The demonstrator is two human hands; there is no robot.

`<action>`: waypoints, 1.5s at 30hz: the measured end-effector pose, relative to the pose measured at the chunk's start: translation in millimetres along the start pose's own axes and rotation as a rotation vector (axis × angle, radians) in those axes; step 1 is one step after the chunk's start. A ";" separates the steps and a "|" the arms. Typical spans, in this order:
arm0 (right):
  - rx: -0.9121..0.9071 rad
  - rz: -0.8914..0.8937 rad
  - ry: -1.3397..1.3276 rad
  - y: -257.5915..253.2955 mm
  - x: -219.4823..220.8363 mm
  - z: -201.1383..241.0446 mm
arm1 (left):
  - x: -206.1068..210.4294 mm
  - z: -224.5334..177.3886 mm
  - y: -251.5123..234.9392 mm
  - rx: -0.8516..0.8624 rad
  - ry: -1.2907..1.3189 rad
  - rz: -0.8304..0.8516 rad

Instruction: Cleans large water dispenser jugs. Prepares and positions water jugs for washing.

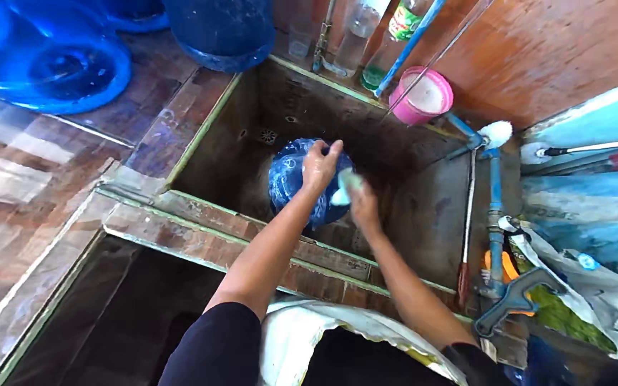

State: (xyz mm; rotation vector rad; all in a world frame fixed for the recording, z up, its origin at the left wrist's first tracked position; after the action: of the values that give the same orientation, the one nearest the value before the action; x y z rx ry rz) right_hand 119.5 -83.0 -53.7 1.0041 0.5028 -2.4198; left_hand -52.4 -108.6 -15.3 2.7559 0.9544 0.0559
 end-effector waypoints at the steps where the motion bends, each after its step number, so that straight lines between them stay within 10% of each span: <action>1: -0.048 0.024 0.034 9.9 18.5 -9.0 | 3.9 -1.6 -0.9 0.004 -0.062 -0.001; 9: -0.038 0.299 0.238 -180.4 74.2 6.2 | -8.0 -3.0 -34.9 0.284 -0.120 0.240; 12: -0.126 0.082 0.128 -107.4 70.5 18.8 | -47.5 -7.9 -48.7 0.315 -0.224 0.458; 16: 0.017 -0.047 -0.045 -4.5 71.3 39.8 | -66.0 -19.5 -25.8 0.216 -0.484 0.293; 19: 0.013 0.023 -0.065 -65.9 79.3 47.9 | -53.3 -14.8 -19.2 0.407 -0.495 0.234; 22: 0.068 0.211 -0.203 -150.8 90.7 51.1 | -31.7 -13.6 -11.5 0.617 -0.451 0.513; 25: 0.001 0.148 -0.055 -132.1 77.7 45.5 | -41.7 -16.6 -23.0 0.779 -0.435 0.775; 29: 0.075 -0.079 -0.017 -20.4 58.6 45.5 | -63.0 -14.8 -23.4 0.630 -0.486 0.445; 32: 0.156 -0.046 -0.002 -39.1 59.0 54.1 | -43.3 -3.9 -13.5 0.704 -0.424 0.284; 38: 0.036 0.029 -0.159 -132.8 68.2 29.5 | -28.8 -7.9 -12.7 0.992 -0.338 0.794; 45: 0.104 -0.157 -0.074 -6.0 55.9 41.5 | -56.0 35.9 -17.5 0.522 -0.112 0.170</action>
State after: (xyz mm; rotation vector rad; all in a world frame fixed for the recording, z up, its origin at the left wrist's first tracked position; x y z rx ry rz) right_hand 58.3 -114.2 -66.0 0.9451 0.4486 -2.6359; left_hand -103.2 -136.8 -52.1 3.2630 0.7909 -0.3666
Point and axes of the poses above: each hand's wrist, its own y-axis away from the middle knuckle, its own x-axis out of the palm, z = x × y, the point moved 4 cm from there along -y, towards the middle knuckle, and after that the axes turned 12 degrees about y, right-handed, at the moved point
